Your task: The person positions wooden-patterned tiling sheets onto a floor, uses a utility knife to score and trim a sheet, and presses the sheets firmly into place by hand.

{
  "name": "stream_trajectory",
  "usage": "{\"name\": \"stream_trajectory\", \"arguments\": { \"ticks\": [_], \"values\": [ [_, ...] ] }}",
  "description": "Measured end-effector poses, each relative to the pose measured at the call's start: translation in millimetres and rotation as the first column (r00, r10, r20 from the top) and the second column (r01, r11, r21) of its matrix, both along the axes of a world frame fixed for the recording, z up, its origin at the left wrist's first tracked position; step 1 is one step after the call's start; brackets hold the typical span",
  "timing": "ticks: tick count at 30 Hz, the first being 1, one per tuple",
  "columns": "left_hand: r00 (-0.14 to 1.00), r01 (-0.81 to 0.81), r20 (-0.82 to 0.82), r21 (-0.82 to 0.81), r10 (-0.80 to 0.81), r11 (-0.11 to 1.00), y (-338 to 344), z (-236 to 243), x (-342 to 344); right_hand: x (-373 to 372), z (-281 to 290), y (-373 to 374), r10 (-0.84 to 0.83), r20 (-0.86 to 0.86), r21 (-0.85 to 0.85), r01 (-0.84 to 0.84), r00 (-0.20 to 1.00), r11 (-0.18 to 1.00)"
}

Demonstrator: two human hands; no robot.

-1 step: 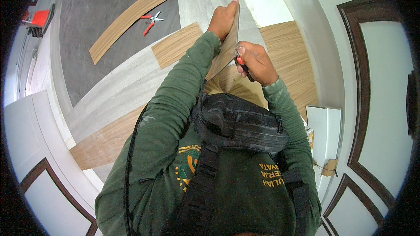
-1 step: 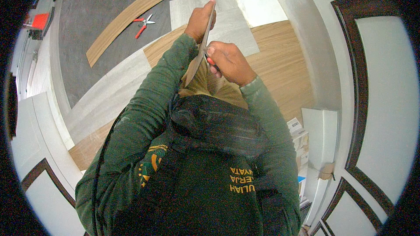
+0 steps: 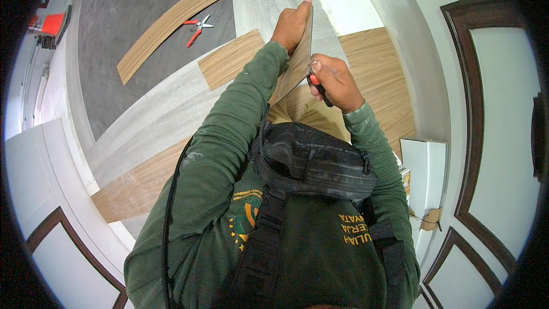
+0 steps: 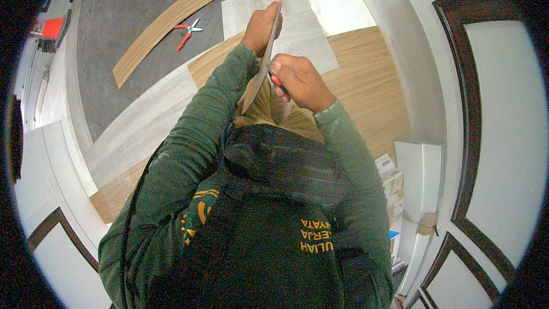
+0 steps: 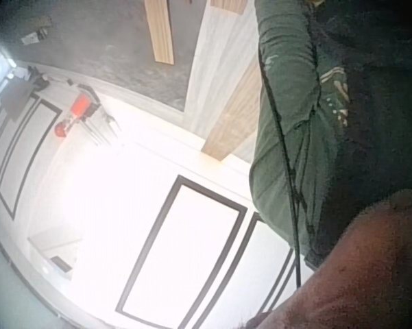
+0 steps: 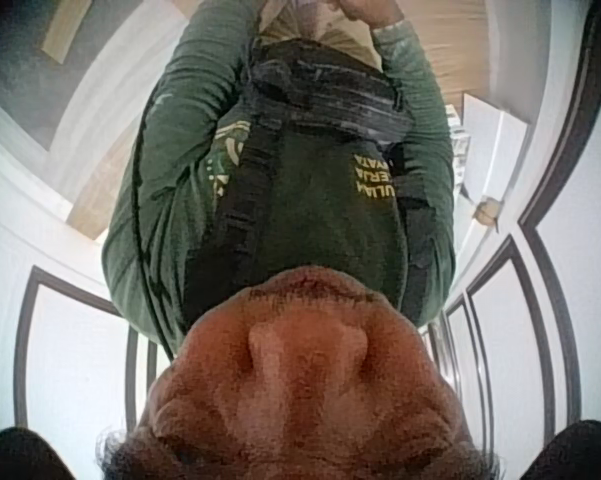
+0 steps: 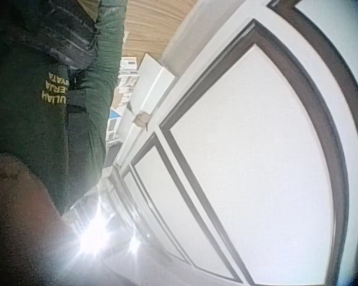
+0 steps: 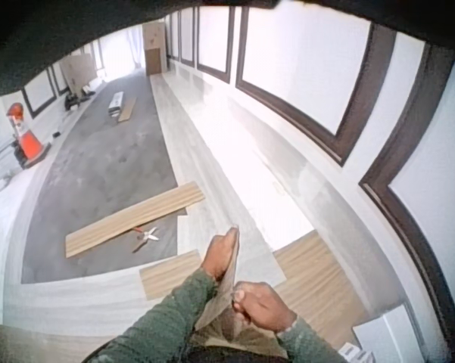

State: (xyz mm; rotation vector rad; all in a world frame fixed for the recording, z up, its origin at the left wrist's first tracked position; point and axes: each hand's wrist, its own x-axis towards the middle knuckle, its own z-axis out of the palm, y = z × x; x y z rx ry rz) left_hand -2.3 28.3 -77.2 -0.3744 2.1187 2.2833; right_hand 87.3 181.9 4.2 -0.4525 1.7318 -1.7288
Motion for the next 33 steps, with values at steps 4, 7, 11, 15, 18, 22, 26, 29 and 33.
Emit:
{"name": "stream_trajectory", "arguments": {
  "ticks": [4, 7, 11, 15, 18, 22, 26, 29, 33],
  "values": [
    [0.999, 0.020, -0.045, -0.058, -0.023, 0.998, 1.2, 2.2, -0.3, 0.3, -2.7, 5.2, -0.018, -0.015, 0.006, 0.018, 1.000, 1.000],
    [0.999, 0.014, 0.029, -0.013, -0.014, 1.000, 3.0, -1.7, -4.3, 0.8, -3.1, 7.0, -0.033, 0.004, 0.003, 0.033, 0.999, 0.999],
    [0.988, 0.025, 0.153, 0.066, -0.035, 0.998, 4.9, -4.7, -7.6, 1.1, -5.3, 11.2, -0.047, 0.036, 0.014, 0.046, 0.998, 0.999],
    [0.981, 0.039, 0.189, 0.076, -0.052, 0.996, 7.7, -6.2, -9.5, -0.1, -10.7, 15.8, -0.054, 0.092, -0.003, 0.054, 0.994, 0.999],
    [0.998, 0.023, 0.052, 0.059, -0.026, 0.998, 7.5, -12.3, -12.1, -1.0, -16.1, 12.1, -0.051, 0.083, -0.057, 0.056, 0.995, 0.997],
    [0.997, 0.026, 0.074, 0.091, -0.033, 0.995, 8.4, -14.9, -12.6, -1.6, -20.8, 13.4, -0.048, 0.085, -0.072, 0.055, 0.995, 0.996],
    [0.997, 0.054, 0.051, 0.093, -0.059, 0.994, 16.0, -19.3, -14.9, -2.9, -23.3, 19.6, -0.063, 0.099, -0.069, 0.070, 0.993, 0.995],
    [0.997, -0.066, 0.039, -0.127, 0.072, 0.990, -10.7, -48.7, -35.1, -0.9, -25.4, 6.8, 0.149, -0.062, -0.132, -0.156, 0.987, 0.979],
    [0.991, 0.022, 0.123, 0.288, -0.060, 0.957, -38.8, -36.4, -32.0, 7.5, -26.7, 15.9, 0.036, -0.063, -0.167, -0.046, 0.997, 0.985]
  ]
}}
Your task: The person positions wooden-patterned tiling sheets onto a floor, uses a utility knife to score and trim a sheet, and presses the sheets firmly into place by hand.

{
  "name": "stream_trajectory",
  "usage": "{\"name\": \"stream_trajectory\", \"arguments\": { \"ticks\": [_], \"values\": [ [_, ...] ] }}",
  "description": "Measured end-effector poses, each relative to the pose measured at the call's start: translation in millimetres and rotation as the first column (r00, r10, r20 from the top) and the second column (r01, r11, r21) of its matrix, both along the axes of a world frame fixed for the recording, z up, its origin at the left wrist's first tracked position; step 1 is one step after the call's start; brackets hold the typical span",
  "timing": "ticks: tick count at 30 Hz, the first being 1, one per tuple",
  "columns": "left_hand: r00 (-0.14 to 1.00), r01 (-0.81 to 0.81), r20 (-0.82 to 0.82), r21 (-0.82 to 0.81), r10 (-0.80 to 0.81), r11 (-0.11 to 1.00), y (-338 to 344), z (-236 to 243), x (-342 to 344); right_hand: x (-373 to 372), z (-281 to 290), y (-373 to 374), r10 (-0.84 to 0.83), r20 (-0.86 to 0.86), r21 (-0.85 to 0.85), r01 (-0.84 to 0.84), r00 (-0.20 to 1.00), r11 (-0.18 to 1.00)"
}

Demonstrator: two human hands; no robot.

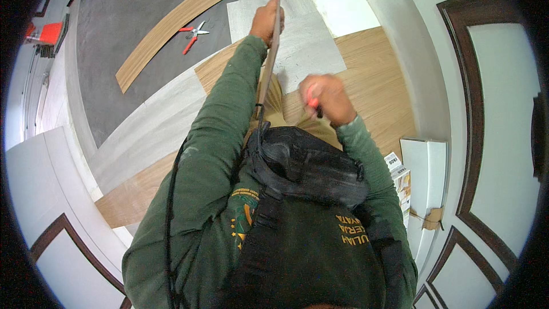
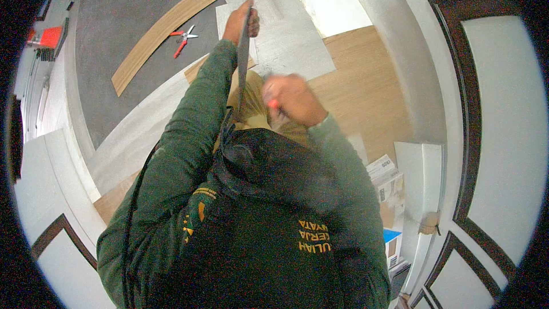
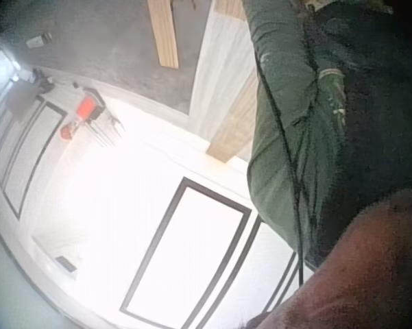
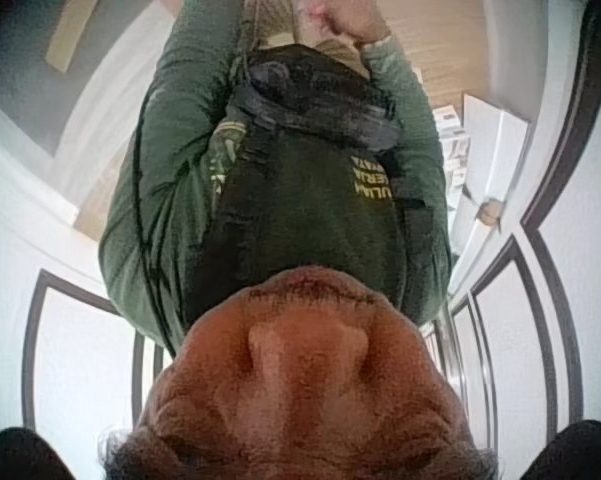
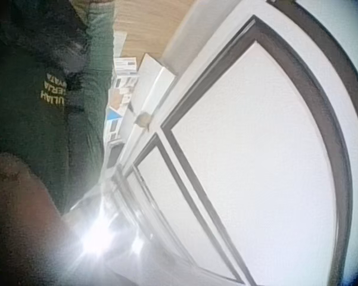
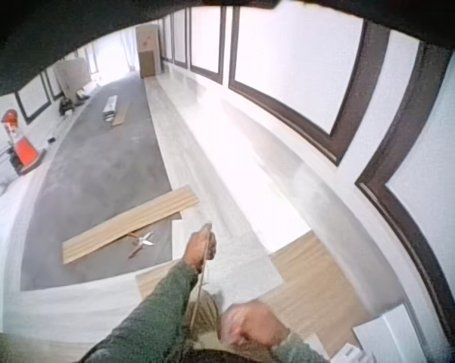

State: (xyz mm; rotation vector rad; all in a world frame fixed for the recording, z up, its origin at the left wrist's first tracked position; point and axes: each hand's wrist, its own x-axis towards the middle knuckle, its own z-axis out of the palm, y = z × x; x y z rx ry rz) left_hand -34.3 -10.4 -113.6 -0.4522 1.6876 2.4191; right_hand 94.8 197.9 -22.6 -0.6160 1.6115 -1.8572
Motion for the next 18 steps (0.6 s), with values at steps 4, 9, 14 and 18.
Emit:
{"name": "stream_trajectory", "arguments": {
  "ticks": [4, 9, 14, 18],
  "values": [
    [0.993, -0.114, -0.050, -0.194, 0.107, 0.974, -1.3, 19.2, 10.2, -23.4, -33.2, 23.5, -0.386, 0.128, -0.116, 0.401, 0.913, 0.909],
    [0.977, -0.156, -0.209, -0.570, 0.041, 0.807, 19.7, 62.2, 15.5, -32.1, -96.4, 67.7, -0.739, 0.171, 0.192, 0.713, 0.652, 0.674],
    [0.958, -0.157, -0.260, -0.828, -0.121, 0.538, 19.2, 83.2, 12.4, -17.4, -144.7, 105.9, -0.892, 0.134, 0.444, 0.778, 0.432, 0.444],
    [0.965, -0.116, -0.208, -0.886, -0.160, 0.449, 28.6, 96.4, 10.6, 6.5, -204.8, 158.8, -0.929, 0.000, 0.496, 0.807, 0.370, 0.321]
  ]
}}
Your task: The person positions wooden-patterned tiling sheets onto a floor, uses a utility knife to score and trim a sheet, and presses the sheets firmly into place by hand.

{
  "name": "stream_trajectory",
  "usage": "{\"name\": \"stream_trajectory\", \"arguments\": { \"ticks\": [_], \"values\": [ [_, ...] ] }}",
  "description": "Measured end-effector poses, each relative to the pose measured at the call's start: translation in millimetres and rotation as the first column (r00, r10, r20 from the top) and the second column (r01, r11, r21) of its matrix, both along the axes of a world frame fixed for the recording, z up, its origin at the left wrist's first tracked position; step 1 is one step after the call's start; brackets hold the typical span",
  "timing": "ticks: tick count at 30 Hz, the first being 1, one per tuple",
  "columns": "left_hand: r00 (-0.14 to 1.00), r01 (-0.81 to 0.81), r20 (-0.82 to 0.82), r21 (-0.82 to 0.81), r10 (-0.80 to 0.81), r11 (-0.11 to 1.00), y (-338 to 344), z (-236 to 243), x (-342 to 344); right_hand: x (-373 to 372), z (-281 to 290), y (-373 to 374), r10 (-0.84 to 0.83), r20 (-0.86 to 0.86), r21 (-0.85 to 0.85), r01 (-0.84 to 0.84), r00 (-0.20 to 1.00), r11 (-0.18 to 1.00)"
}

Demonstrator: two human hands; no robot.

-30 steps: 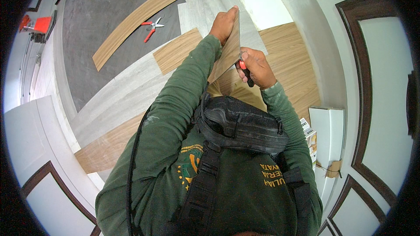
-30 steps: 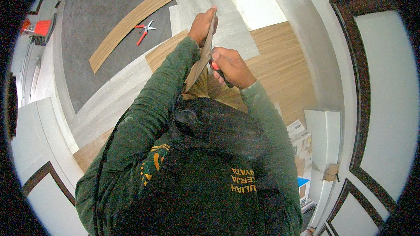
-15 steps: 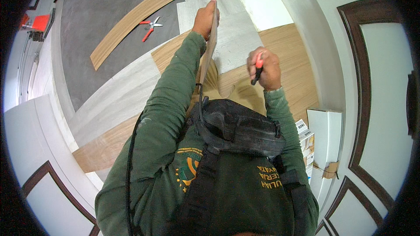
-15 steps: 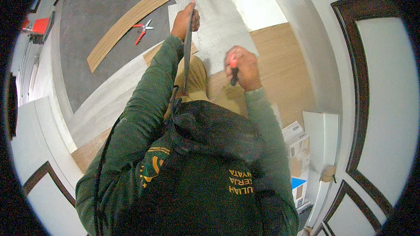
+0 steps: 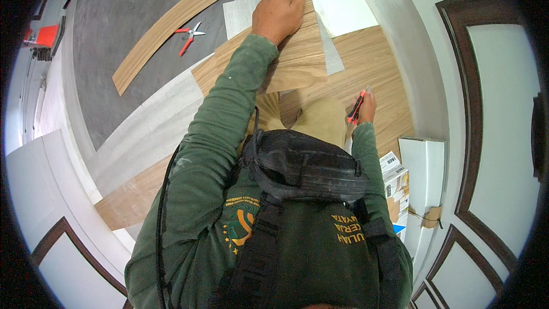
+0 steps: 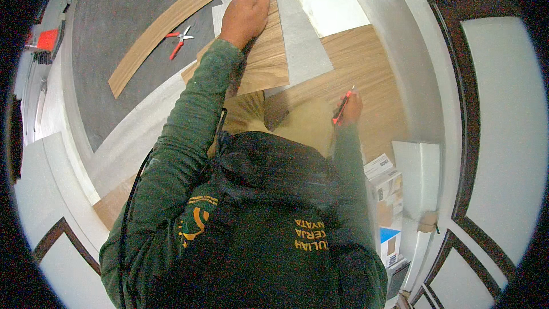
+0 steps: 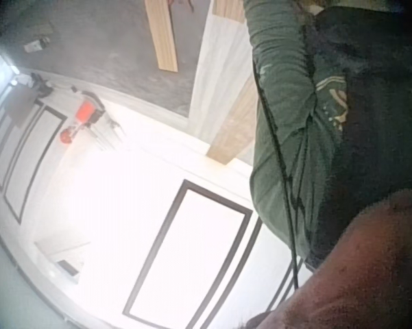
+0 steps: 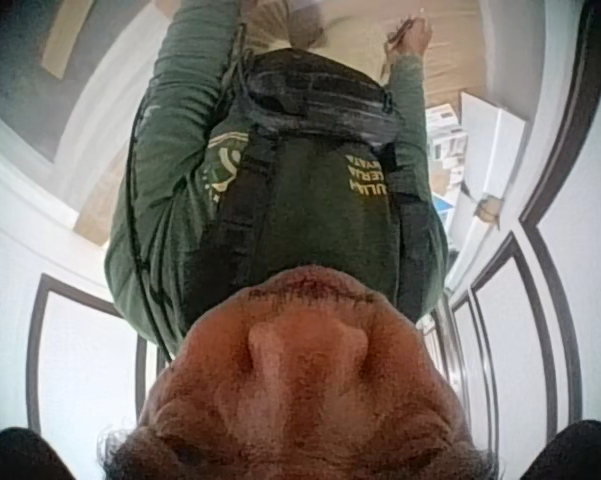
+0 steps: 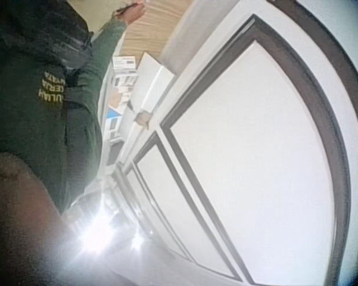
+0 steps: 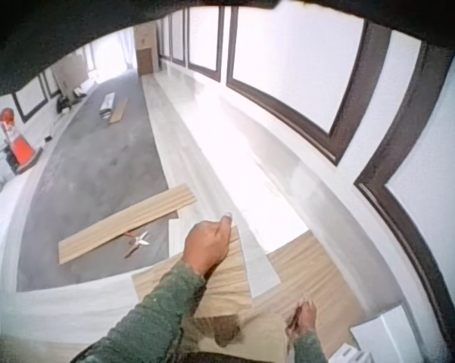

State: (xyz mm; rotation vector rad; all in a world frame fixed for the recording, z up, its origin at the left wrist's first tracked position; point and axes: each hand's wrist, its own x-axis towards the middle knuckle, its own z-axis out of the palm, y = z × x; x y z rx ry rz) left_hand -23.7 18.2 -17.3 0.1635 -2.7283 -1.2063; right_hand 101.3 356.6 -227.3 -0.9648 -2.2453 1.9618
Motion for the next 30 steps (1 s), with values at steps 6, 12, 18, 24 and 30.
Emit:
{"name": "stream_trajectory", "arguments": {
  "ticks": [6, 12, 18, 24, 30],
  "values": [
    [0.997, 0.066, -0.027, -0.110, -0.070, 0.992, 18.1, -6.3, -3.3, 37.0, -56.8, 51.3, 0.020, 0.224, 0.211, -0.069, 0.974, 0.975],
    [0.997, 0.068, 0.047, -0.210, -0.060, 0.975, 14.8, -12.6, 2.6, 41.8, -15.0, -3.9, 0.040, 0.103, 0.029, -0.043, 0.994, 0.999],
    [0.992, 0.112, 0.079, -0.279, -0.094, 0.954, 40.4, -8.4, 1.1, 21.1, -26.5, 29.1, 0.124, -0.047, 0.180, -0.114, 0.991, 0.977],
    [0.989, 0.125, 0.127, -0.385, -0.082, 0.914, 47.7, 1.7, 4.8, 31.3, -56.3, 51.5, 0.197, 0.073, 0.383, -0.210, 0.978, 0.900],
    [0.987, 0.114, 0.150, -0.426, -0.054, 0.898, 45.5, -0.8, 0.9, 52.7, -68.1, 53.3, 0.058, 0.043, 0.283, -0.068, 0.997, 0.957]
  ]
}}
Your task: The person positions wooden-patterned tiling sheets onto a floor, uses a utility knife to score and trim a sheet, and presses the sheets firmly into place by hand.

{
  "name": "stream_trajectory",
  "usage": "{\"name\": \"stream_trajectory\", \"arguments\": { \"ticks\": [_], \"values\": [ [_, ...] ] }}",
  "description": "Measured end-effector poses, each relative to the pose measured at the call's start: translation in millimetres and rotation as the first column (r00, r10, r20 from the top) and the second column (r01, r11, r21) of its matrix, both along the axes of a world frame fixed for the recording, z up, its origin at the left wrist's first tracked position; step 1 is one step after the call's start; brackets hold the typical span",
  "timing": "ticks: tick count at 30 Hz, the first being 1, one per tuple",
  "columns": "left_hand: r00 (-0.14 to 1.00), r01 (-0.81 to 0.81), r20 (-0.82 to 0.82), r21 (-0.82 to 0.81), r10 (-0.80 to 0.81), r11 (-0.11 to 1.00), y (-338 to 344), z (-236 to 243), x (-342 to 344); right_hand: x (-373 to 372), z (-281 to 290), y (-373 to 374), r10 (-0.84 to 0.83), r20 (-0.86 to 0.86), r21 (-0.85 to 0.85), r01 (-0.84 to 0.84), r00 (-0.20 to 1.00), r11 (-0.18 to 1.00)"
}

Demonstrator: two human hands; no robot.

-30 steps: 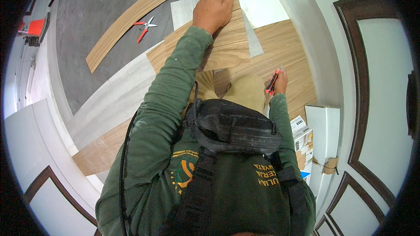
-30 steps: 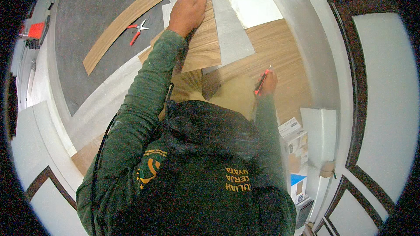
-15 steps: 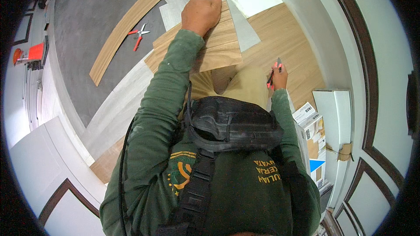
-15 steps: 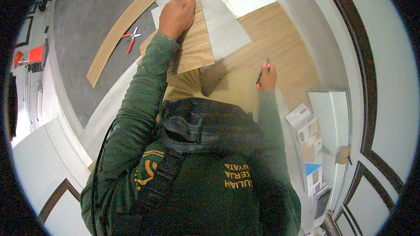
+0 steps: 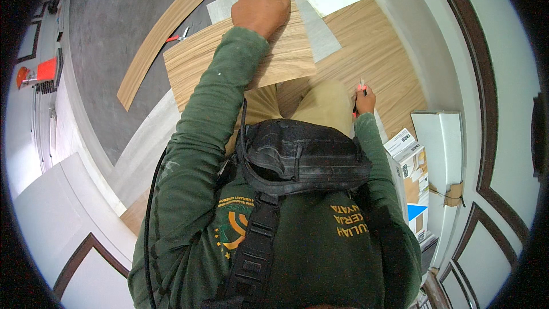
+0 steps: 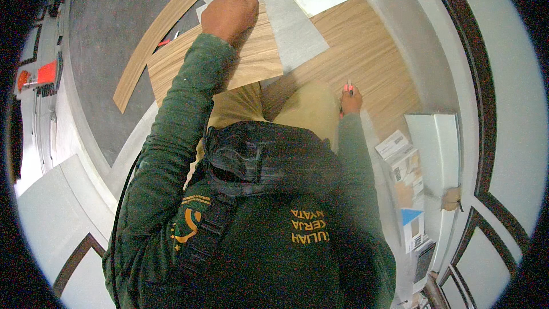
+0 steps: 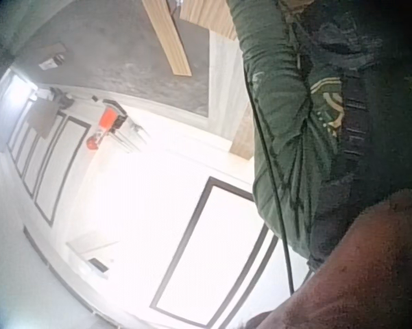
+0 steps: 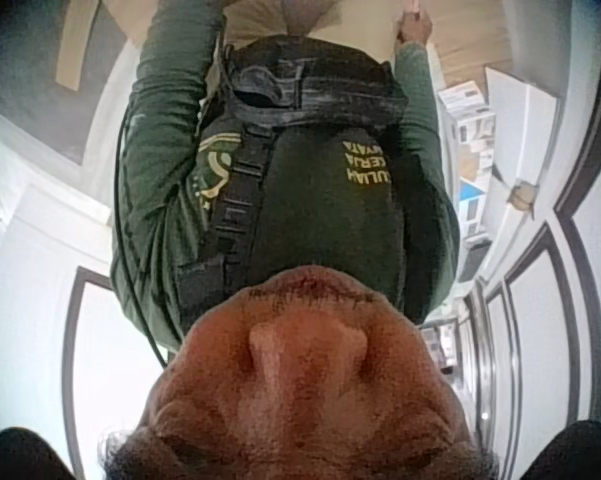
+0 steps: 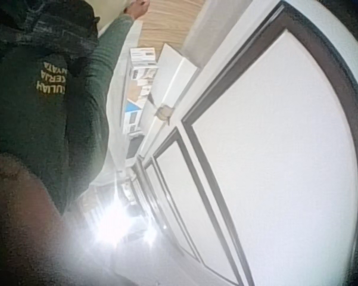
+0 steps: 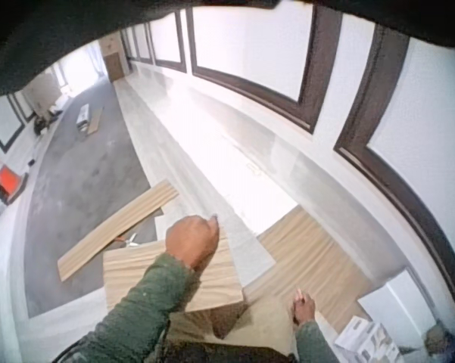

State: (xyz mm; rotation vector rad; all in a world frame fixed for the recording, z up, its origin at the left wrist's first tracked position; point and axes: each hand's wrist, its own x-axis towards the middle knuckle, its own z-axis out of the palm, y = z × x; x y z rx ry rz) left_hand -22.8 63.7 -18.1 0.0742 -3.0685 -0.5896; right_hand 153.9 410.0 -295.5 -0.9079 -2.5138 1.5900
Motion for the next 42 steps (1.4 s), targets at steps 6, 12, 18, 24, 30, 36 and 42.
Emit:
{"name": "stream_trajectory", "arguments": {
  "ticks": [6, 12, 18, 24, 30, 36, 42],
  "values": [
    [0.998, -0.014, 0.056, -0.049, 0.017, 0.999, -13.3, -8.5, 0.7, 8.5, -7.2, -25.3, 0.052, 0.088, 0.112, -0.061, 0.995, 0.992],
    [0.997, 0.040, 0.070, 0.021, -0.041, 0.999, 18.8, -4.0, -8.4, 27.2, -78.3, 59.4, 0.006, -0.007, 0.426, -0.003, 1.000, 0.905],
    [0.993, 0.099, 0.074, -0.059, -0.095, 0.993, -4.9, -25.3, -5.8, 28.7, -62.7, -19.5, 0.091, 0.115, 0.283, -0.120, 0.989, 0.952],
    [0.966, 0.253, 0.044, 0.018, -0.253, 0.967, 16.6, -32.9, -19.7, 38.8, -67.6, 11.5, 0.079, 0.233, 0.249, -0.138, 0.969, 0.959],
    [0.965, 0.257, 0.054, -0.011, -0.256, 0.966, 20.3, -48.2, -27.3, 33.1, -51.6, -13.5, 0.014, 0.171, 0.113, -0.034, 0.985, 0.993],
    [0.951, 0.310, 0.003, 0.039, -0.311, 0.950, 51.8, -53.6, -35.8, 1.1, -34.8, 30.1, 0.076, -0.093, 0.265, -0.049, 0.993, 0.963],
    [0.961, 0.274, -0.025, 0.176, -0.274, 0.945, 29.2, -51.9, -28.6, -58.6, 161.0, -86.5, 0.239, -0.194, -0.527, -0.306, 0.951, 0.792]
  ]
}}
